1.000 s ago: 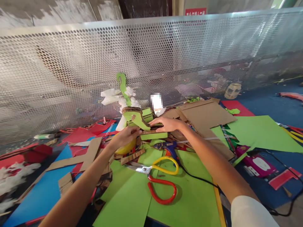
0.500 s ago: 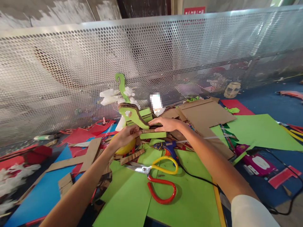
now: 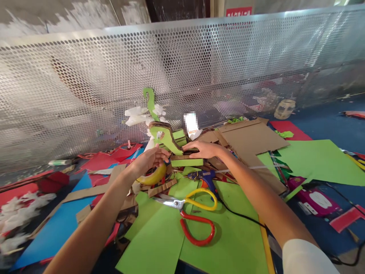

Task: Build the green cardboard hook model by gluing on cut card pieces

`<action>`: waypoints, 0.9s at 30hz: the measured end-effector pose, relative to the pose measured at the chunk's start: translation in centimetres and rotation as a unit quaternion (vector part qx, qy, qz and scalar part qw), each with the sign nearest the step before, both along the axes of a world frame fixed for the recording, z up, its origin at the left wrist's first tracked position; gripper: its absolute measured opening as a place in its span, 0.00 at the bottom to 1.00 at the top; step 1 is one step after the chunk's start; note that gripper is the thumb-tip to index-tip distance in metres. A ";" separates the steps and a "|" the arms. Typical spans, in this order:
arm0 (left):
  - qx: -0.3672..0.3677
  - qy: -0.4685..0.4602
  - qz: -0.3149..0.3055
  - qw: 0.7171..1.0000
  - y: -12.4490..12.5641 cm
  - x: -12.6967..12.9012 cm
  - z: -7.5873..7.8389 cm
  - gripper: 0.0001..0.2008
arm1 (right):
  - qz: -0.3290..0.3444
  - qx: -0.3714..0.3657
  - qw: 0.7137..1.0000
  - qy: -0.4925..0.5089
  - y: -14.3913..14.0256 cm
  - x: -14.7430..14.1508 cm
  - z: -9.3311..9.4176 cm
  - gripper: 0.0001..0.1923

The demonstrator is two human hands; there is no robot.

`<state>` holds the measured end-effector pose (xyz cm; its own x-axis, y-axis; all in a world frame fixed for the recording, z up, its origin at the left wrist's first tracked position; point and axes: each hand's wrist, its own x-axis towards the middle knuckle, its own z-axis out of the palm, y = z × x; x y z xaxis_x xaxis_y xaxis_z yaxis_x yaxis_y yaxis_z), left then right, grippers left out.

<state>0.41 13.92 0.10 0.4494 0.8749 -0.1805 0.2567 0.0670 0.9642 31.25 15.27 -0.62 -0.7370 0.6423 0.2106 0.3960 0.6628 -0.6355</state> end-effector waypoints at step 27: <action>-0.142 -0.154 -0.039 0.977 -0.9 -0.4 1.1 0.30 | -0.013 0.018 1.000 -0.018 0.0 0.0 -0.3 0.25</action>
